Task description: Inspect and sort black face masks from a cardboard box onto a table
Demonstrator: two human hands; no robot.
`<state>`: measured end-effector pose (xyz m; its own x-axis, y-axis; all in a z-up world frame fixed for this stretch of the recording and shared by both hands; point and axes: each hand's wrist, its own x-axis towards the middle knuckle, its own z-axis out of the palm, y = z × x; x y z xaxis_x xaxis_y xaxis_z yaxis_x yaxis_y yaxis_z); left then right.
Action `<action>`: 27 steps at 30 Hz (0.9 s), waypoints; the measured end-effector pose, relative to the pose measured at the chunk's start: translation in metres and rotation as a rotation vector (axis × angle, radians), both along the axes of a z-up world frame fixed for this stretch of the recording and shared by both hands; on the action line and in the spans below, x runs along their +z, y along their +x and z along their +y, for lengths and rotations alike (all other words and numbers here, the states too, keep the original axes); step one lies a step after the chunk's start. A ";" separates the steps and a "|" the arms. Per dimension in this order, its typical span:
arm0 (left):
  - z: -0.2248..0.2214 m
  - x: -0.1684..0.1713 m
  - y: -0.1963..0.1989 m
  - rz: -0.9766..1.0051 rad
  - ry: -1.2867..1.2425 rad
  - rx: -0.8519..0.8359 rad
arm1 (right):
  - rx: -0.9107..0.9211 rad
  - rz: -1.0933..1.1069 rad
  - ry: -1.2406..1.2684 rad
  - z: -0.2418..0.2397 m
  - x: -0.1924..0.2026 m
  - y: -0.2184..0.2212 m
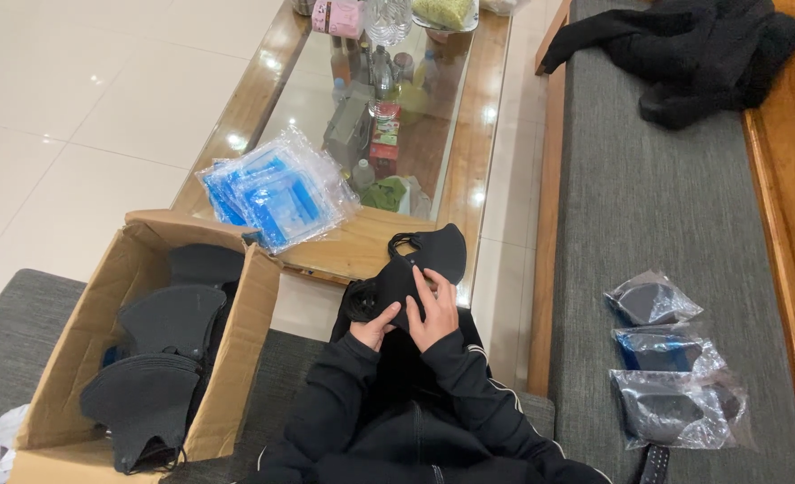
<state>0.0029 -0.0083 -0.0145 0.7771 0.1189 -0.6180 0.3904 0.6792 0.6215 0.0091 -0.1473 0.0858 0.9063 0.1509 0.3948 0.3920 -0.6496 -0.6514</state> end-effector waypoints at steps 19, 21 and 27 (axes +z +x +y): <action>0.002 -0.014 0.009 0.060 0.013 -0.011 | -0.076 0.018 0.139 0.002 -0.037 -0.003; 0.004 -0.031 0.008 0.031 -0.046 0.013 | -0.060 0.030 0.124 0.003 -0.029 -0.006; 0.005 -0.012 0.010 0.014 -0.095 0.006 | -0.039 -0.004 0.049 0.010 -0.004 -0.014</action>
<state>0.0127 -0.0036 -0.0266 0.7677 0.0637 -0.6376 0.3942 0.7375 0.5484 -0.0053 -0.1372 0.0821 0.9095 0.0954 0.4047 0.3695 -0.6317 -0.6815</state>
